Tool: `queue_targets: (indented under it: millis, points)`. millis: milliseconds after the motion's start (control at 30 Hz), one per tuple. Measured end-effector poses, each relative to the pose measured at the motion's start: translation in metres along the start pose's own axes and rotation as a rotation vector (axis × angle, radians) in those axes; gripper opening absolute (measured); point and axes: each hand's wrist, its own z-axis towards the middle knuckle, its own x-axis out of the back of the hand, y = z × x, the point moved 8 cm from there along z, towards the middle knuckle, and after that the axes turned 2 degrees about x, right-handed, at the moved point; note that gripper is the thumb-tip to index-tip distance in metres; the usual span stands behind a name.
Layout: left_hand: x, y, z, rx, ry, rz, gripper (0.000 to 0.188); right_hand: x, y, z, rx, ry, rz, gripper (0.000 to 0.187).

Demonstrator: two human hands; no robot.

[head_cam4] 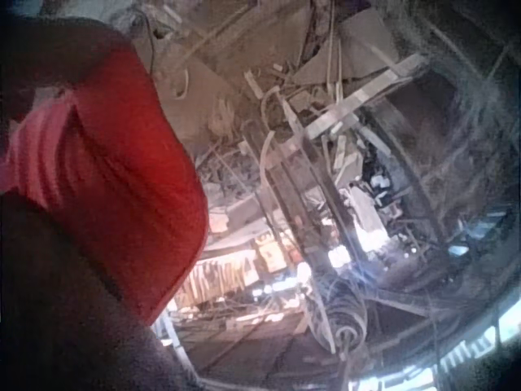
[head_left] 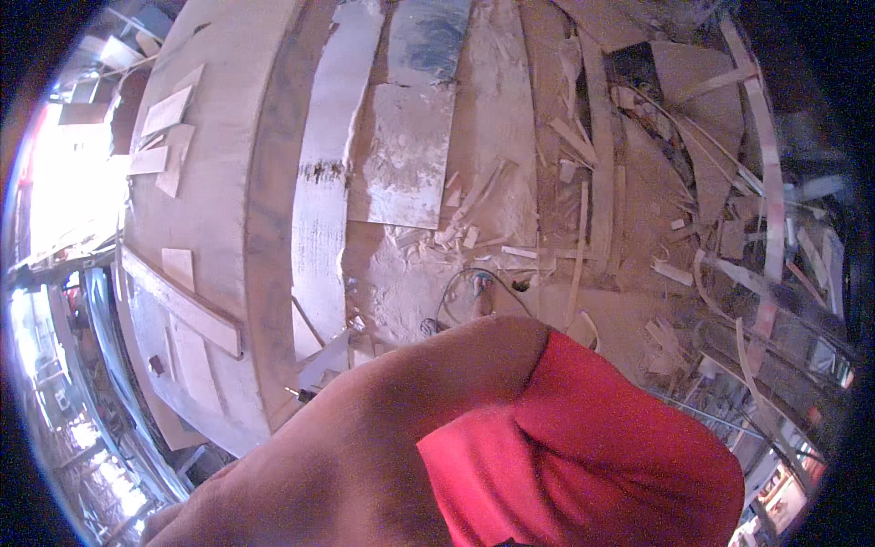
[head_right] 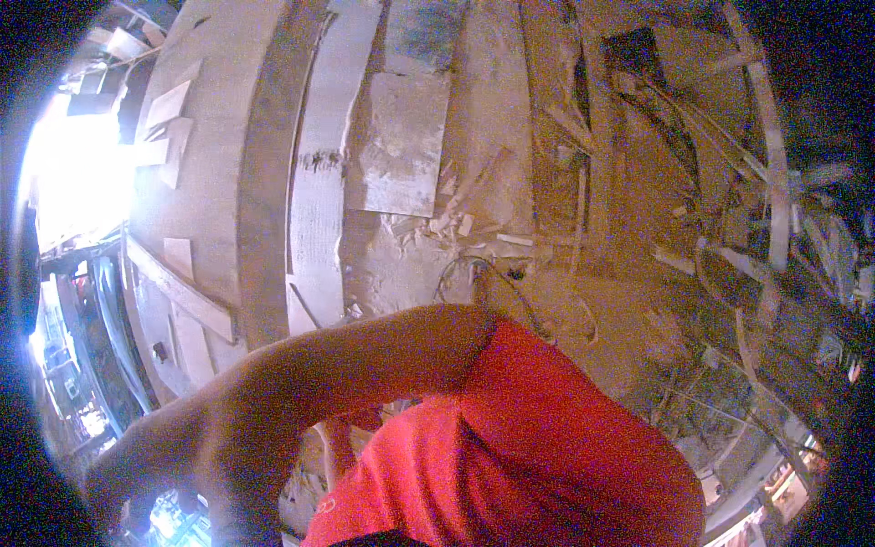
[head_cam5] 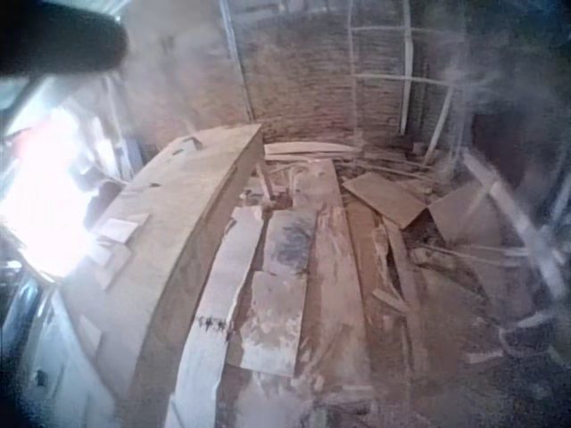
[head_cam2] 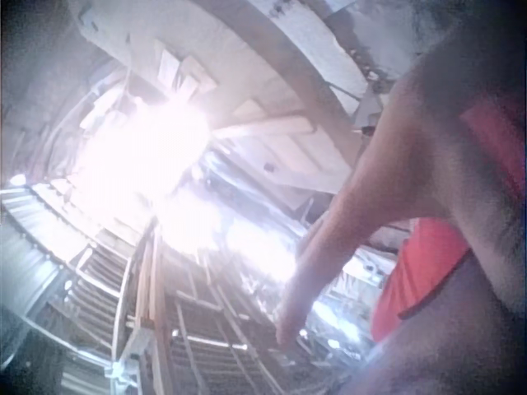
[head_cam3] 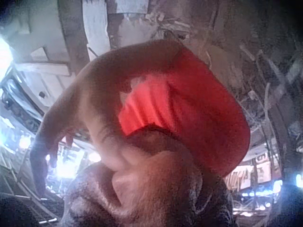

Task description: The person uses a power drill to drive screws into a large wooden board on a workbench. They also use a hammer to tap the board and handle a small box of screws.

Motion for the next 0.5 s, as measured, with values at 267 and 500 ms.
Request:
queue_targets:
  millis: [267, 500]
  points:
    - [-0.017, 0.006, -0.009, -0.023, 0.078, -0.015, 0.023, 0.027, 0.129, -0.06, -0.411, 0.052, -0.276, 0.085]
    - [-0.063, 0.035, 0.019, -0.147, -0.029, -0.038, 0.024, 0.074, -0.002, -0.051, -0.092, 0.188, -0.14, 0.085]
